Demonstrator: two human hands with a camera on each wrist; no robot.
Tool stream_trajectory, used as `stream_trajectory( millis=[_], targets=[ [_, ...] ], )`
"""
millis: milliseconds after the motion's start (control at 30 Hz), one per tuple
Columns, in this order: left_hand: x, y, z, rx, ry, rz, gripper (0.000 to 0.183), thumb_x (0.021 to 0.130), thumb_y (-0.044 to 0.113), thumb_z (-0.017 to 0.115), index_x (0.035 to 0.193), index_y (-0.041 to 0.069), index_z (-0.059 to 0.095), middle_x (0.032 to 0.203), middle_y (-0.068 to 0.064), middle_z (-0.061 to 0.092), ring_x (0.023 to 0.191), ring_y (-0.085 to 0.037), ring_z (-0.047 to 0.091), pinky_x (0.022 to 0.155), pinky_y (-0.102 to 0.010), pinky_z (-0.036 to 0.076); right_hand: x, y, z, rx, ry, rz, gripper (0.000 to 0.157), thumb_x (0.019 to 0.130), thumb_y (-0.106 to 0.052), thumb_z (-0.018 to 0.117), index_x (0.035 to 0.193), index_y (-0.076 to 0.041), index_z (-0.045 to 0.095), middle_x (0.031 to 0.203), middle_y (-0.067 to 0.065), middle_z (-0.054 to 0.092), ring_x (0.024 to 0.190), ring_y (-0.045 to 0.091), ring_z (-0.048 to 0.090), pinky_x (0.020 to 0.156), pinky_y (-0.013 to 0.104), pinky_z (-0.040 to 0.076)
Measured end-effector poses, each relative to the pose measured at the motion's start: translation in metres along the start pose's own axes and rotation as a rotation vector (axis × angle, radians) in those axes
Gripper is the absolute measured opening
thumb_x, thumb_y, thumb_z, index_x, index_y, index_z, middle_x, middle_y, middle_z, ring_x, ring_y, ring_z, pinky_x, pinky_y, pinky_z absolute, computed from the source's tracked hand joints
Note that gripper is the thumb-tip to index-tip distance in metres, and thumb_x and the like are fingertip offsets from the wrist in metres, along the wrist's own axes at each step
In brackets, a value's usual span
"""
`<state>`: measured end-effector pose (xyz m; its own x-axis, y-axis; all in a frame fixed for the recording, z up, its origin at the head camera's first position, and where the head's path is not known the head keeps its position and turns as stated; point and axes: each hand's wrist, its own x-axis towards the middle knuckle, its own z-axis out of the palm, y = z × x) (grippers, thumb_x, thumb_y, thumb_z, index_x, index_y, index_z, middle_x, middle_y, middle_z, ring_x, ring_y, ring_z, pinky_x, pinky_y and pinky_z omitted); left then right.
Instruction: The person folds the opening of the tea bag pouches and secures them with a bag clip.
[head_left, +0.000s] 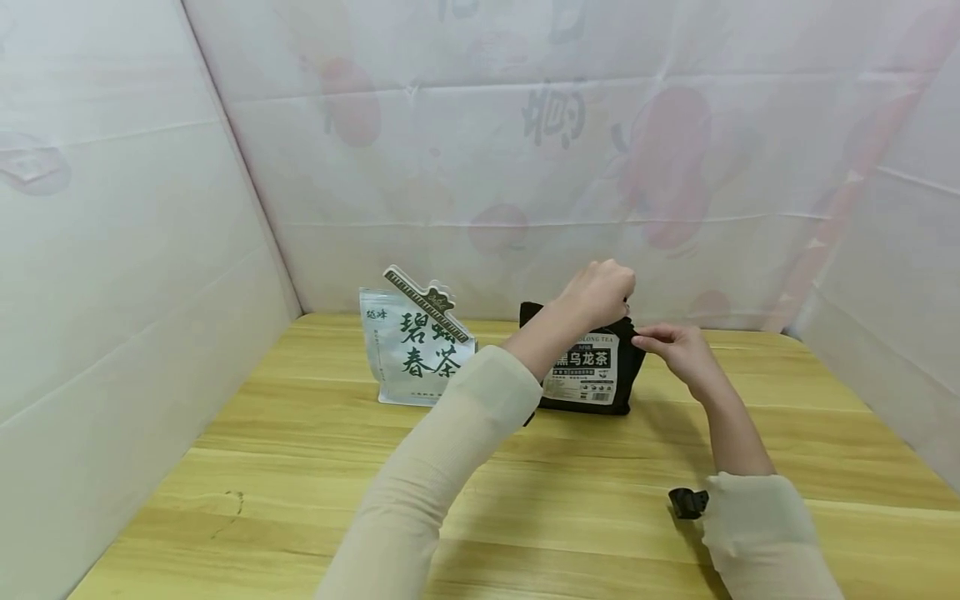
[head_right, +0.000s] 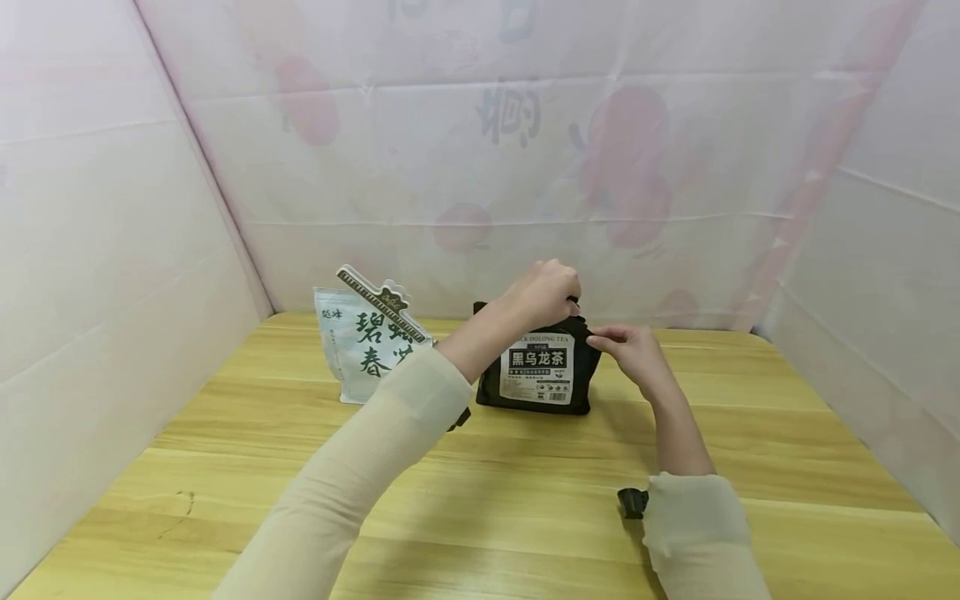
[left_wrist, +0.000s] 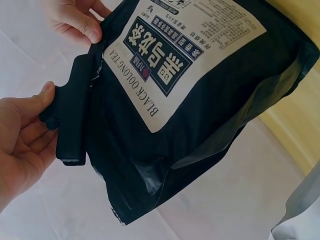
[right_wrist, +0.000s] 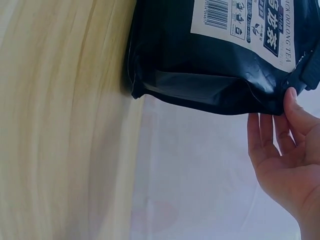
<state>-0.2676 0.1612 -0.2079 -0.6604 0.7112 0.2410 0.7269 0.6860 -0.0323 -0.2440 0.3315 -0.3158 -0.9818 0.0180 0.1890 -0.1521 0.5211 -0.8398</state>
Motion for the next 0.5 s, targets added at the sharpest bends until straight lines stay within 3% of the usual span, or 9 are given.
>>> stream_trajectory(
  millis=[267,500],
  targets=[
    [0.0004,0.0007,0.0017,-0.006,0.006,0.006,0.020,0.080,0.019,0.053,0.062,0.015,0.046,0.057,0.003,0.037,0.048,-0.009,0.028,0.045,-0.019,0.024,-0.0001,0.0005,0.0003,-0.005,0.034,-0.025,0.044,0.075,-0.035,0.055,0.102,0.000,0.056,0.102,0.010,0.053,0.096,0.022,0.043,0.080,0.043,0.032],
    [0.0009,0.0025,0.0038,-0.012,-0.002,0.000,0.015,0.080,0.020,0.054,0.066,0.015,0.050,0.061,0.004,0.043,0.052,-0.009,0.032,0.047,-0.019,0.027,-0.0023,-0.0005,-0.0006,0.007,0.032,-0.019,0.044,0.076,-0.034,0.055,0.103,0.001,0.056,0.106,0.010,0.050,0.099,0.023,0.041,0.081,0.043,0.032]
  ],
)
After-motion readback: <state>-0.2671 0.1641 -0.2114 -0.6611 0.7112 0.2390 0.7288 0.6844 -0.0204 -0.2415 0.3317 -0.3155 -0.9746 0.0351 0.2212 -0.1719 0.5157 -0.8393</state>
